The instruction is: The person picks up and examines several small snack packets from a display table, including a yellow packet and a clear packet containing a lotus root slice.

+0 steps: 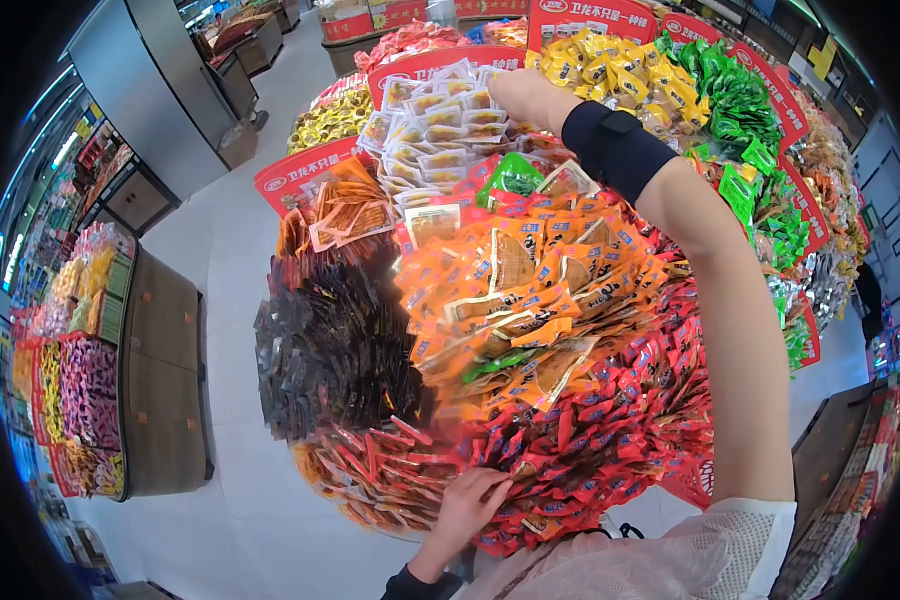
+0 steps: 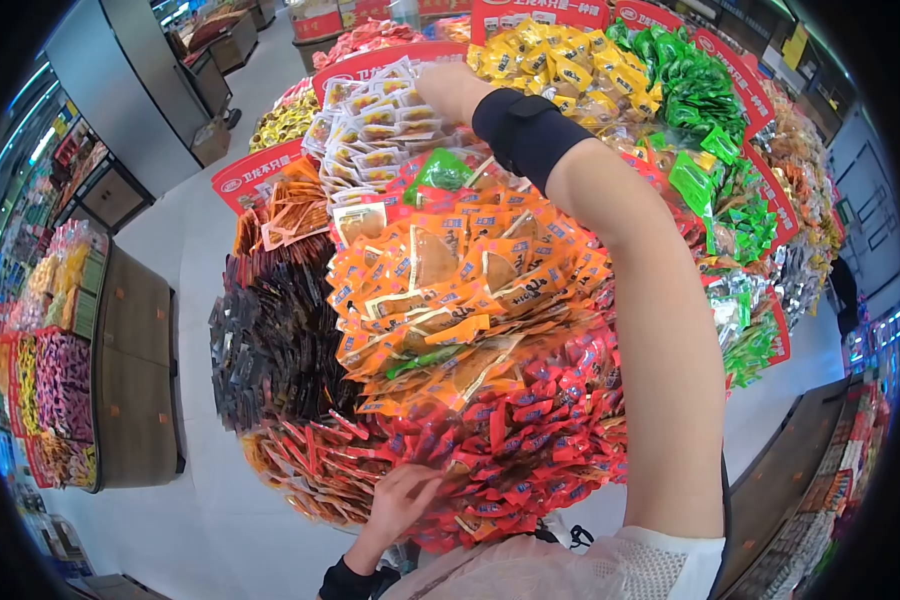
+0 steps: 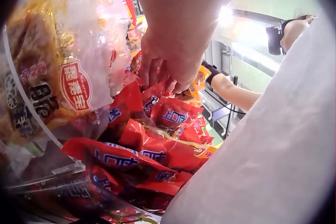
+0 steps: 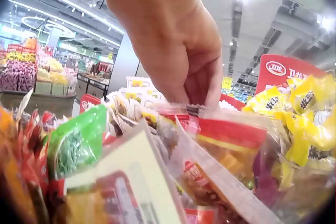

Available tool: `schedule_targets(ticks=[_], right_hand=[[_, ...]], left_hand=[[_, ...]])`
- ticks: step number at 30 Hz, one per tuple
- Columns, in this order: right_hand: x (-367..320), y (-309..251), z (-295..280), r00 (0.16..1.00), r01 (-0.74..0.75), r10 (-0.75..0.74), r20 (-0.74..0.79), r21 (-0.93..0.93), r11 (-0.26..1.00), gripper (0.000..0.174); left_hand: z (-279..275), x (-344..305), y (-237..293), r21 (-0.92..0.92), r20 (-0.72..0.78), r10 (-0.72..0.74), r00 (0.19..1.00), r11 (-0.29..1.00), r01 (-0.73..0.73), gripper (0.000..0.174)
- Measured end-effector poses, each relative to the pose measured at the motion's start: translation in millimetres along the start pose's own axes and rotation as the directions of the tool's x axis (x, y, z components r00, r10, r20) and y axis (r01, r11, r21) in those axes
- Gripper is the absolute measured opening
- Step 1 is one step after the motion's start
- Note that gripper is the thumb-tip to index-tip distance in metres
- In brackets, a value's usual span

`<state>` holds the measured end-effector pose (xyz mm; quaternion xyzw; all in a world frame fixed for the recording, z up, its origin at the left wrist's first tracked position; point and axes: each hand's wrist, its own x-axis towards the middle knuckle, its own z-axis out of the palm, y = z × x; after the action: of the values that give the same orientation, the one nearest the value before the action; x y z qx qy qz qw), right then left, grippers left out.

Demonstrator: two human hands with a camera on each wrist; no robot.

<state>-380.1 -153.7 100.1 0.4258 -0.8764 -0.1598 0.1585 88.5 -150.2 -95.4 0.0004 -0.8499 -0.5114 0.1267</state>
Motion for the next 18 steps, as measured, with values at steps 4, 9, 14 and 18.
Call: schedule_targets(ticks=[4, 9, 14, 18], right_hand=[[4, 8, 28, 0.996, 0.068, -0.069, -0.064, -0.011, 0.998, 0.013], [2, 8, 19, 0.998, 0.062, -0.062, -0.003, -0.057, 0.996, 0.014], [17, 24, 31, 0.998, 0.040, -0.038, -0.059, 0.034, 0.999, 0.016], [19, 29, 35, 0.993, 0.035, -0.025, -0.117, 0.087, 0.996, 0.017]], left_hand=[[1, -1, -3, 0.006, -0.001, 0.015, 1.000, 1.000, -0.015, 0.014], [-1, 1, 2, 0.009, 0.000, 0.011, 1.000, 1.000, -0.011, 0.013], [-1, 2, 1, 0.010, 0.017, -0.011, 1.000, 1.000, 0.011, 0.011], [1, 4, 0, 0.017, 0.011, -0.001, 1.000, 1.000, 0.000, 0.011]])
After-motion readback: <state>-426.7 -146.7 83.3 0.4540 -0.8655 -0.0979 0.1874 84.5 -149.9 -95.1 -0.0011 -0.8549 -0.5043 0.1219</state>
